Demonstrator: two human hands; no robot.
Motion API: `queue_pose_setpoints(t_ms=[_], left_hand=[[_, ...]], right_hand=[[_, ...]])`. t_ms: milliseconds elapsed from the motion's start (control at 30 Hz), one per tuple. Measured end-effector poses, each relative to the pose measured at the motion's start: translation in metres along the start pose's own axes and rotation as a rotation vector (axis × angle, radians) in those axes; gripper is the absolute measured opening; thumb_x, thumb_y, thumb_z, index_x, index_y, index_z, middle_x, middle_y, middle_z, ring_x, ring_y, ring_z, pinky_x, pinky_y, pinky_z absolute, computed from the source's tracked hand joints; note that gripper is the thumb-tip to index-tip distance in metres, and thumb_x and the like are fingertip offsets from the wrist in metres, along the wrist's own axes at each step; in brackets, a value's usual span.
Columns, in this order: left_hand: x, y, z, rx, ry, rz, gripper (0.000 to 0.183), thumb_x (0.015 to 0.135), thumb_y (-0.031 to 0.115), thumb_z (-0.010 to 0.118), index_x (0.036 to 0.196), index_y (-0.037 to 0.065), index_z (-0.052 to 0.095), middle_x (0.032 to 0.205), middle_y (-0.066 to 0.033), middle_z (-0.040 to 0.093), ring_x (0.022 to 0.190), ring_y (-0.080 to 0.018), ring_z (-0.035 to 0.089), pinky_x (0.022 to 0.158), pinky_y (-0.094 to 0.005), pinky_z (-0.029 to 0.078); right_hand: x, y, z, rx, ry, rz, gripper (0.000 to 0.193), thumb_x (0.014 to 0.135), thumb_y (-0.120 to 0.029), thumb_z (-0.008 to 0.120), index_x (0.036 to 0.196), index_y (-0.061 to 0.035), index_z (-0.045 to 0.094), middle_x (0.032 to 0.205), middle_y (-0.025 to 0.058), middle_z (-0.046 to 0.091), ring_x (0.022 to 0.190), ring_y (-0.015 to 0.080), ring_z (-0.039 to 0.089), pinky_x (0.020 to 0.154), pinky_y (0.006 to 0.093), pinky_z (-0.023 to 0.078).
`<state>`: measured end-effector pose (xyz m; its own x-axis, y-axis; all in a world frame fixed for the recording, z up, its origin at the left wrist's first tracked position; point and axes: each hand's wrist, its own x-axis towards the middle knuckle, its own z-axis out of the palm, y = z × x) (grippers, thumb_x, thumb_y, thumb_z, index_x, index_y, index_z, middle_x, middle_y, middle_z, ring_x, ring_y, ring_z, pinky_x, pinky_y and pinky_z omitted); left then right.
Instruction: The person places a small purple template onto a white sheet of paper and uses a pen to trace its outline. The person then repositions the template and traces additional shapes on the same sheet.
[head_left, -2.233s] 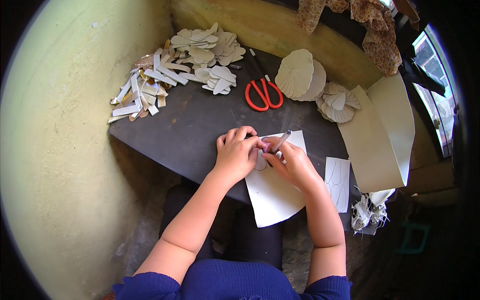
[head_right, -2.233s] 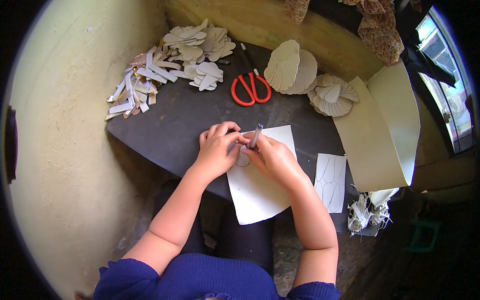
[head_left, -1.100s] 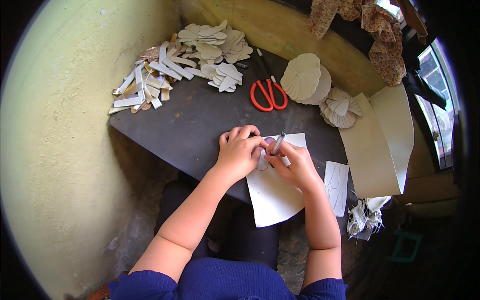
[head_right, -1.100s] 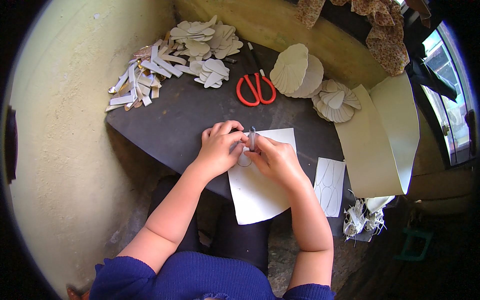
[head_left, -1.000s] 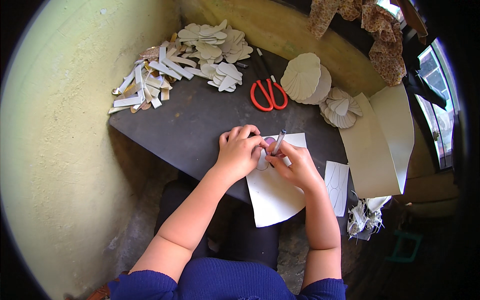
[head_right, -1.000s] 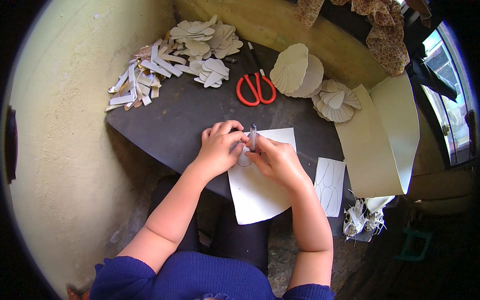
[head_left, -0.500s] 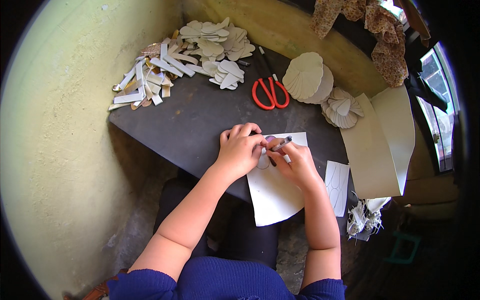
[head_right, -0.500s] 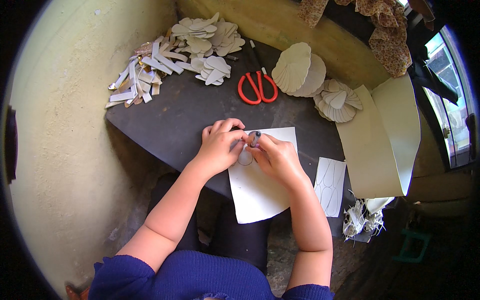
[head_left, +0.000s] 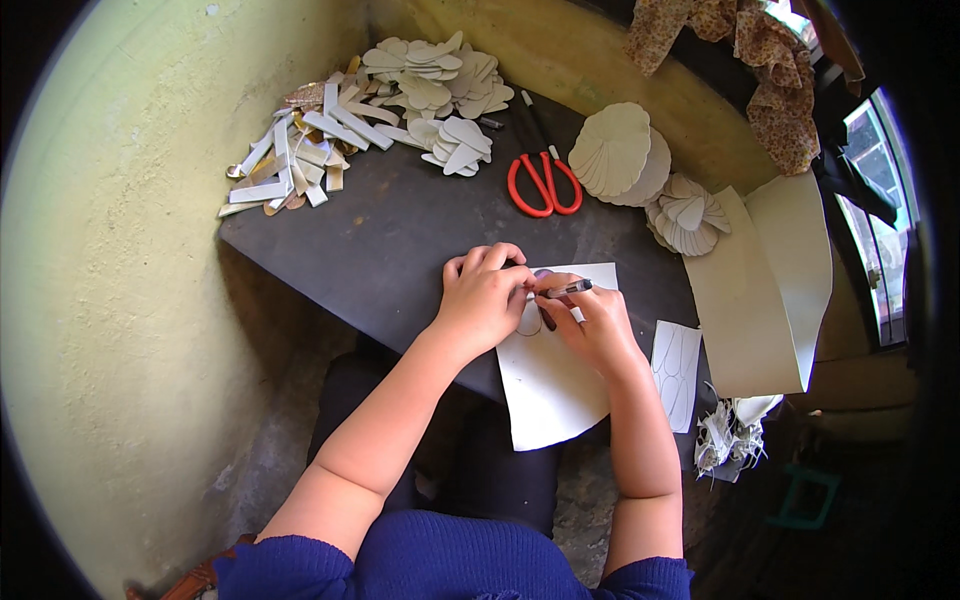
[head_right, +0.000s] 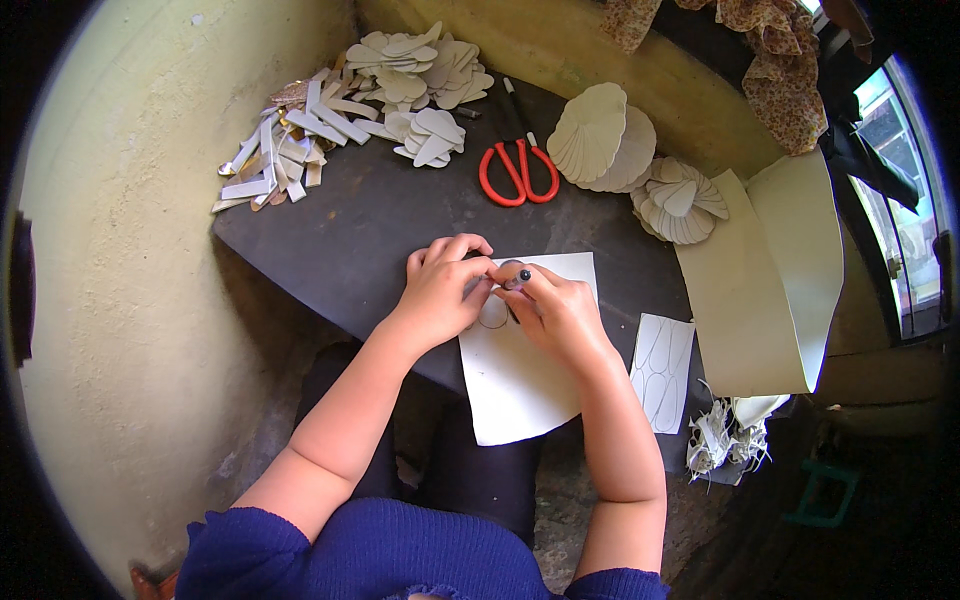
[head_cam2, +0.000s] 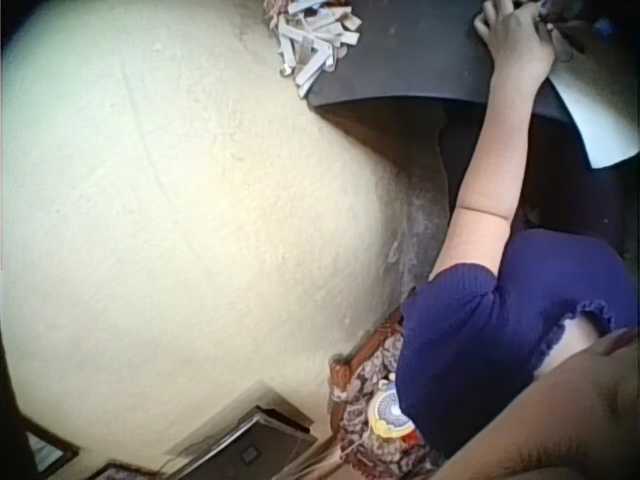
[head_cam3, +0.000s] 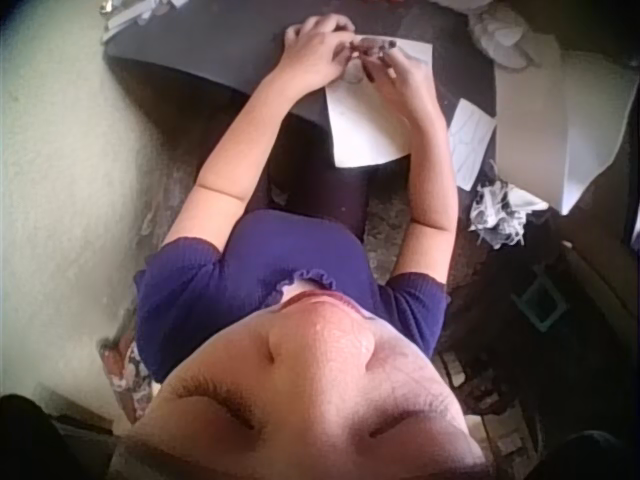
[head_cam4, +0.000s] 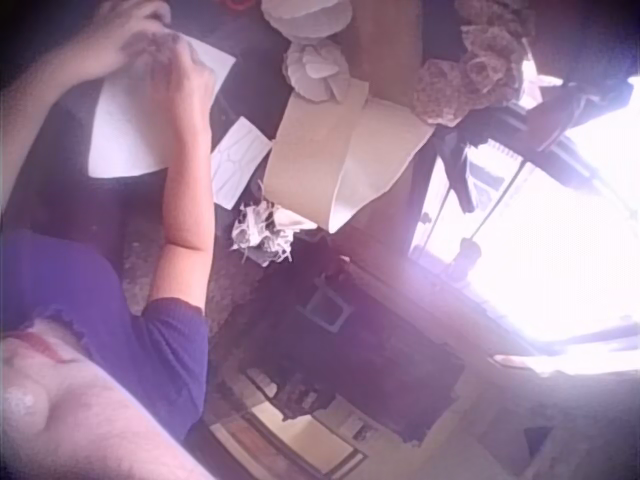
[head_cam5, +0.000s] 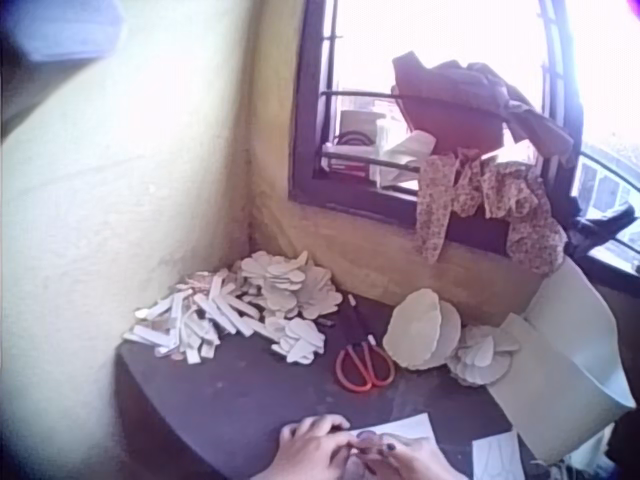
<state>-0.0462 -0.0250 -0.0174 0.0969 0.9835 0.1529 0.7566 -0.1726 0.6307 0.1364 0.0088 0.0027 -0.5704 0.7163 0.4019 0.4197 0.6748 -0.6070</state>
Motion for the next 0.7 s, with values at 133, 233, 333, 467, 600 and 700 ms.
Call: queue_pose_setpoints(t_ms=[133,233,333,467,600,700], left_hand=[[-0.001,0.002,-0.002,-0.012,-0.013,-0.007,0.012,0.084,0.013,0.065,0.095,0.018,0.069,0.123,0.0012,0.054,0.123,-0.0218,0.046,0.102,-0.0440,0.030],[-0.001,0.002,-0.003,-0.012,-0.018,-0.013,0.012,0.084,0.013,0.065,0.095,0.018,0.069,0.123,0.0013,0.054,0.123,-0.0218,0.046,0.102,-0.0441,0.029],[-0.001,0.001,-0.001,-0.010,-0.014,-0.007,0.013,0.084,0.013,0.066,0.095,0.018,0.069,0.123,0.0013,0.054,0.124,-0.0217,0.046,0.102,-0.0440,0.029],[0.000,0.001,0.001,-0.004,0.002,0.001,0.013,0.084,0.013,0.066,0.096,0.018,0.069,0.123,0.0012,0.055,0.123,-0.0216,0.047,0.102,-0.0440,0.030],[-0.001,0.001,0.000,0.000,0.007,-0.006,0.014,0.085,0.014,0.065,0.098,0.017,0.069,0.122,0.0010,0.055,0.123,-0.0217,0.047,0.102,-0.0443,0.030],[-0.001,0.002,0.000,0.000,0.006,-0.005,0.015,0.085,0.014,0.065,0.099,0.017,0.069,0.122,0.0010,0.055,0.123,-0.0218,0.047,0.101,-0.0443,0.030]], right_hand=[[0.000,-0.002,-0.002,0.061,-0.018,0.047,0.018,0.082,-0.009,0.073,0.098,-0.0059,0.065,0.085,0.0105,0.070,0.065,0.0276,0.068,0.059,0.0327,0.053],[0.001,-0.007,-0.007,0.066,-0.055,0.063,0.018,0.082,-0.009,0.074,0.097,-0.0058,0.066,0.085,0.0101,0.071,0.065,0.0271,0.069,0.058,0.0327,0.053],[0.000,-0.003,-0.003,0.042,-0.028,0.044,0.018,0.082,-0.010,0.074,0.097,-0.0059,0.066,0.085,0.0100,0.071,0.066,0.0261,0.069,0.058,0.0330,0.053],[-0.003,0.006,0.003,0.061,0.016,0.057,0.018,0.082,-0.010,0.074,0.098,-0.0066,0.067,0.084,0.0098,0.071,0.065,0.0251,0.069,0.058,0.0326,0.053],[0.000,-0.004,-0.003,0.043,-0.021,0.110,0.016,0.083,-0.009,0.073,0.098,-0.0071,0.067,0.080,0.0092,0.070,0.064,0.0251,0.069,0.058,0.0319,0.053],[0.000,-0.003,-0.002,0.081,-0.011,0.101,0.016,0.083,-0.009,0.073,0.098,-0.0074,0.067,0.078,0.0098,0.070,0.064,0.0250,0.069,0.058,0.0321,0.053]])
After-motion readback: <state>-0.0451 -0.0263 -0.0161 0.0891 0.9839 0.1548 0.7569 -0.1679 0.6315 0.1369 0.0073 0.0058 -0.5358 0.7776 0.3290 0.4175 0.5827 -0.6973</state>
